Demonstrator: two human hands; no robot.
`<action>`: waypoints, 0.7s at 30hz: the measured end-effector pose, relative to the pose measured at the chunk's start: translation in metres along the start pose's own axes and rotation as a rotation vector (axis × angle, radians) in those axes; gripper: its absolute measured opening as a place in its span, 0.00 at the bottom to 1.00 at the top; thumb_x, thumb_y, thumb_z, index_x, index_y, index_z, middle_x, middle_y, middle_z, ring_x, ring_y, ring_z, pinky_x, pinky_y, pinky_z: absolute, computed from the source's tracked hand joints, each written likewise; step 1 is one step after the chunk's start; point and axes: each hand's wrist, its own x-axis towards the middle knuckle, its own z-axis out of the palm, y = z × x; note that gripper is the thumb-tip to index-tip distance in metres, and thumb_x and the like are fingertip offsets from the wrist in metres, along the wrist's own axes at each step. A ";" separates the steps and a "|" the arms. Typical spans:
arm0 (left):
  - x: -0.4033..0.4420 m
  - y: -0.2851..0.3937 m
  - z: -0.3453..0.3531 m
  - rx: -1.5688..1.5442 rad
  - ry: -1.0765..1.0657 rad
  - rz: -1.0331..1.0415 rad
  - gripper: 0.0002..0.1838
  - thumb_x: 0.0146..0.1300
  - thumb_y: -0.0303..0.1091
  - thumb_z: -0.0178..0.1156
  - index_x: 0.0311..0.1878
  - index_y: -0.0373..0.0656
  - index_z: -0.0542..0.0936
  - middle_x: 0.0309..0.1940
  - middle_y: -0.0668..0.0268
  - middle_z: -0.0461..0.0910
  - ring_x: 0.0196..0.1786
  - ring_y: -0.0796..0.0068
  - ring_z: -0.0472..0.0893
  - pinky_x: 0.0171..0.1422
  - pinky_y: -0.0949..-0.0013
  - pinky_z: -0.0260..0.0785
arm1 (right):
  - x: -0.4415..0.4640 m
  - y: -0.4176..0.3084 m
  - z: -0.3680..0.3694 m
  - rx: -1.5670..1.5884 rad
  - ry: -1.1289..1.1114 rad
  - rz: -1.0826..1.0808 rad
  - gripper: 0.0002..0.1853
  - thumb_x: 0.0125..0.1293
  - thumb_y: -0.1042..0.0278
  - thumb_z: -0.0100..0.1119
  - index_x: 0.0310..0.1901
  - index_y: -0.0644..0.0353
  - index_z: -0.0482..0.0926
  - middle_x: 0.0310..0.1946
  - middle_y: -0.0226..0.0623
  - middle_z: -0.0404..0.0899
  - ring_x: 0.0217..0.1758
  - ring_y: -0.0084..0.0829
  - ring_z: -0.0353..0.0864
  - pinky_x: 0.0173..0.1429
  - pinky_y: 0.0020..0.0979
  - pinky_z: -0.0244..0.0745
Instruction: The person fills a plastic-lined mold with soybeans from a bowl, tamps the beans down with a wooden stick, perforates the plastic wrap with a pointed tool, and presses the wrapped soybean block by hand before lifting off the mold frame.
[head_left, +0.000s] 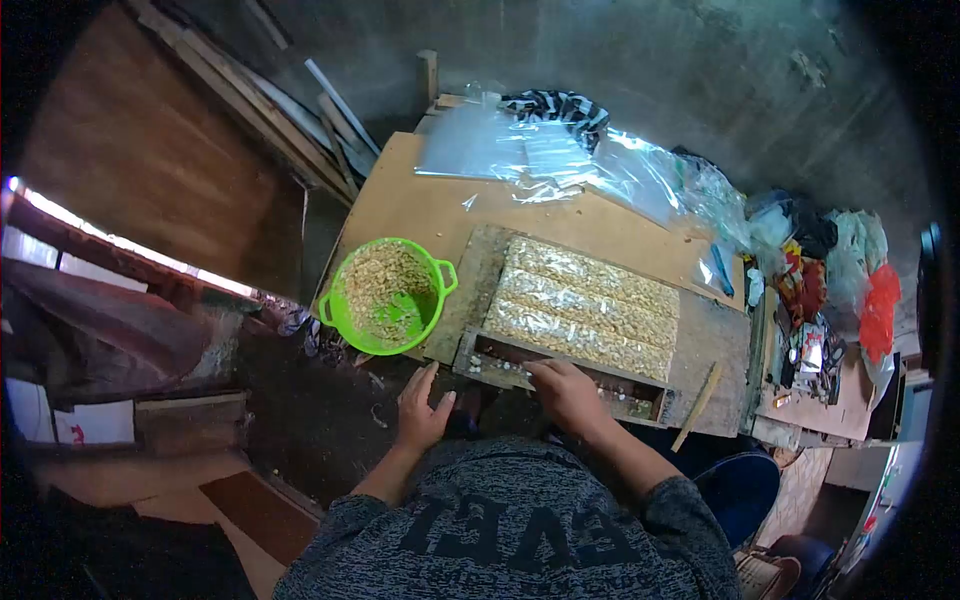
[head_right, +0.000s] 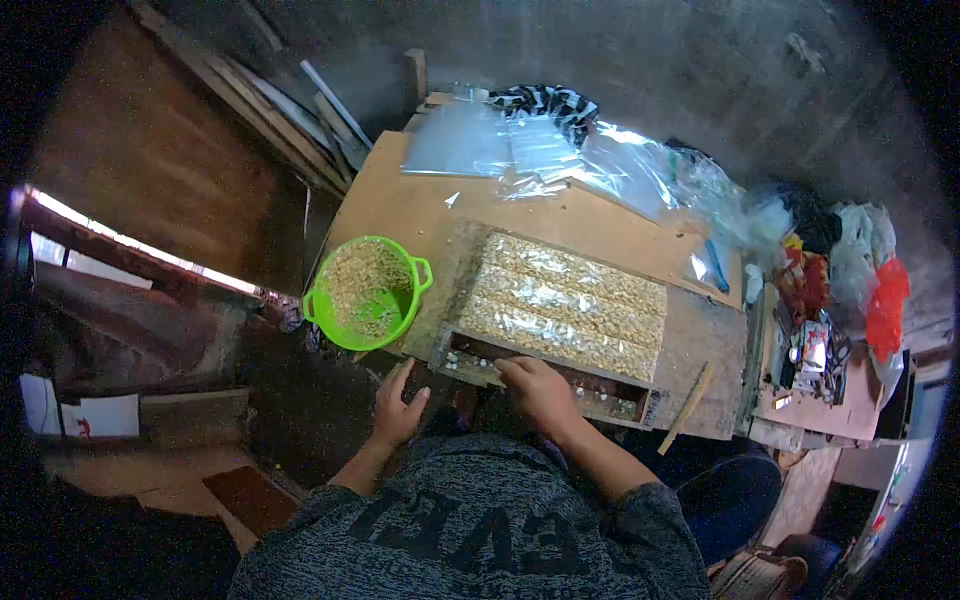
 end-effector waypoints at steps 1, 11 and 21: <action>-0.004 -0.002 -0.002 -0.003 0.010 -0.011 0.33 0.67 0.43 0.64 0.71 0.39 0.70 0.67 0.47 0.73 0.71 0.46 0.70 0.74 0.48 0.60 | 0.013 0.001 0.011 -0.040 -0.079 -0.077 0.18 0.67 0.68 0.60 0.58 0.58 0.79 0.46 0.46 0.82 0.52 0.48 0.82 0.50 0.43 0.80; -0.029 -0.015 -0.005 -0.178 -0.152 -0.241 0.31 0.69 0.46 0.62 0.71 0.45 0.72 0.67 0.51 0.73 0.70 0.50 0.72 0.74 0.50 0.60 | 0.065 -0.019 0.056 -0.340 -0.415 0.041 0.14 0.67 0.63 0.58 0.51 0.59 0.77 0.44 0.47 0.79 0.49 0.49 0.83 0.48 0.46 0.80; -0.030 -0.027 0.003 -0.207 -0.255 -0.228 0.31 0.70 0.46 0.60 0.73 0.45 0.70 0.70 0.51 0.70 0.71 0.47 0.70 0.73 0.48 0.62 | 0.074 -0.005 0.064 -0.337 -0.460 -0.188 0.19 0.62 0.64 0.59 0.55 0.55 0.79 0.48 0.43 0.79 0.50 0.48 0.82 0.51 0.44 0.80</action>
